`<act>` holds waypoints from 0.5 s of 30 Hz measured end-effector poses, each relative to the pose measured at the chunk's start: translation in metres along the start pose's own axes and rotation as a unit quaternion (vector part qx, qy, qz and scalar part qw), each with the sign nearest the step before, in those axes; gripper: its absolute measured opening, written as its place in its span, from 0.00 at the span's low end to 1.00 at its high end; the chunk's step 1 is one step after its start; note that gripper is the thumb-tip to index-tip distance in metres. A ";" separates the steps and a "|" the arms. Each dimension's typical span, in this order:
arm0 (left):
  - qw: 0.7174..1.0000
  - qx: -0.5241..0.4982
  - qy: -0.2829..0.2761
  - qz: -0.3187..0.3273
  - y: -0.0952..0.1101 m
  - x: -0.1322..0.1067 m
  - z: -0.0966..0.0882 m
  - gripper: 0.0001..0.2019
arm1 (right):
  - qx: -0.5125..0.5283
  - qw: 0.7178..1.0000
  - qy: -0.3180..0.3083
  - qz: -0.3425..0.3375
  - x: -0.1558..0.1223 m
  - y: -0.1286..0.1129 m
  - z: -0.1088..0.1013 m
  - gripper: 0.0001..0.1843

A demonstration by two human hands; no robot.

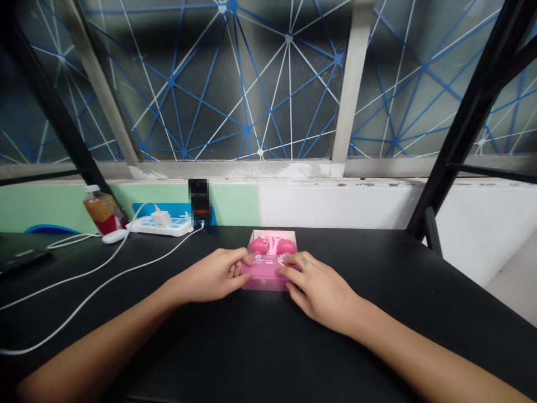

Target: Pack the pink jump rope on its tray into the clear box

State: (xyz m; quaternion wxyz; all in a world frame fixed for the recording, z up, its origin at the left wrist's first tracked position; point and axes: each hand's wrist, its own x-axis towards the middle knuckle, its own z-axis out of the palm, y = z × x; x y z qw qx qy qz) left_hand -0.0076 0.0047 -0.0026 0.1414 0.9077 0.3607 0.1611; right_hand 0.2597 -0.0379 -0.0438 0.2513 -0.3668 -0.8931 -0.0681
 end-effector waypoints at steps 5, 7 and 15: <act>1.000 -0.009 0.006 -0.007 0.000 0.001 0.002 0.05 | 0.018 1.000 -0.002 0.010 0.001 0.000 -0.003 0.16; 1.000 -0.008 0.004 -0.010 -0.001 0.001 0.002 0.06 | 0.029 0.999 -0.004 0.016 0.001 0.000 -0.005 0.16; 1.000 0.022 0.006 -0.017 -0.001 0.000 0.002 0.07 | 0.080 0.996 -0.003 0.031 0.004 0.000 -0.005 0.19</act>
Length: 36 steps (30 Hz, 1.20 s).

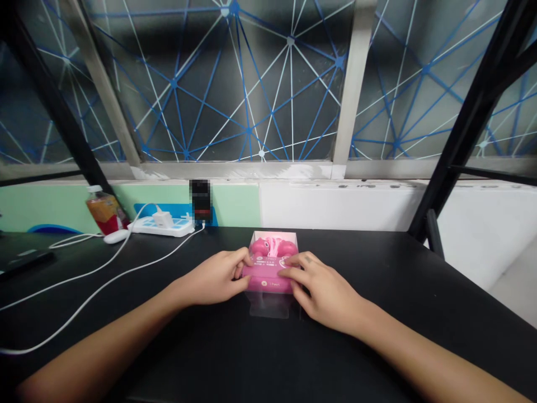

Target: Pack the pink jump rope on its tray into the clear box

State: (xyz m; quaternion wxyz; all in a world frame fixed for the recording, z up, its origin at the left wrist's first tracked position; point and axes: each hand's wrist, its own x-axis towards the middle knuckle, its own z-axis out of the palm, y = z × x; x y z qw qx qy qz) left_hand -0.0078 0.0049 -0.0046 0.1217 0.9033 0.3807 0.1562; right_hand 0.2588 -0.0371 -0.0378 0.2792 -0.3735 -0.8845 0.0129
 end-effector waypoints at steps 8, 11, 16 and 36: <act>1.000 -0.010 -0.028 0.008 -0.002 0.001 -0.003 0.11 | 0.102 0.995 -0.020 0.008 -0.002 0.010 -0.009 0.21; 0.999 -0.016 -0.031 0.016 -0.003 0.001 -0.004 0.10 | 0.119 0.992 -0.037 0.013 -0.002 0.011 -0.013 0.22; 0.999 -0.024 -0.033 0.035 -0.004 0.000 -0.006 0.11 | 0.093 0.995 -0.009 0.023 -0.002 0.013 -0.009 0.17; 0.999 -0.010 -0.023 0.038 -0.003 -0.002 -0.007 0.11 | 0.001 1.000 0.016 0.019 -0.002 0.014 -0.003 0.13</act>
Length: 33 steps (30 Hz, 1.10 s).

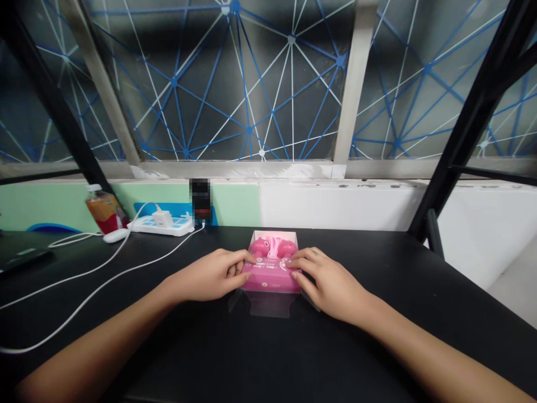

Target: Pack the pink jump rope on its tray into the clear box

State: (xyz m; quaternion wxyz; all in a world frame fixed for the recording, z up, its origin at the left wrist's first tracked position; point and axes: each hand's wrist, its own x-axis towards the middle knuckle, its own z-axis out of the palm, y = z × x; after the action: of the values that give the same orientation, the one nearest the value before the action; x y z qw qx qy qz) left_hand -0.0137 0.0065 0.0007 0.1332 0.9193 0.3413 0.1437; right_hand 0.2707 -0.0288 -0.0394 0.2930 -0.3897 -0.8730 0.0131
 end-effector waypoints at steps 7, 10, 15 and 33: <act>1.000 0.000 -0.005 0.000 0.000 0.001 0.000 0.13 | -0.027 1.000 -0.003 -0.010 0.001 -0.002 -0.001 0.14; 1.000 -0.007 -0.007 -0.004 0.001 0.001 0.000 0.14 | -0.024 1.000 -0.020 -0.004 0.001 -0.001 -0.004 0.14; 1.000 -0.015 -0.007 -0.012 0.006 0.000 -0.003 0.13 | 0.010 0.998 -0.063 0.007 -0.001 -0.006 -0.015 0.16; 0.994 0.088 0.039 -0.047 -0.003 0.005 0.008 0.11 | -0.001 0.975 -0.185 -0.127 -0.003 -0.048 -0.013 0.15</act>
State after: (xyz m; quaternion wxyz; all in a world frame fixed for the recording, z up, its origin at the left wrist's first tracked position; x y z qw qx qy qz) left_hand -0.0093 0.0107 -0.0072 0.0449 0.9039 0.4008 0.1426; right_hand 0.2461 -0.0669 -0.0181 0.1255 -0.2671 -0.9543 0.0465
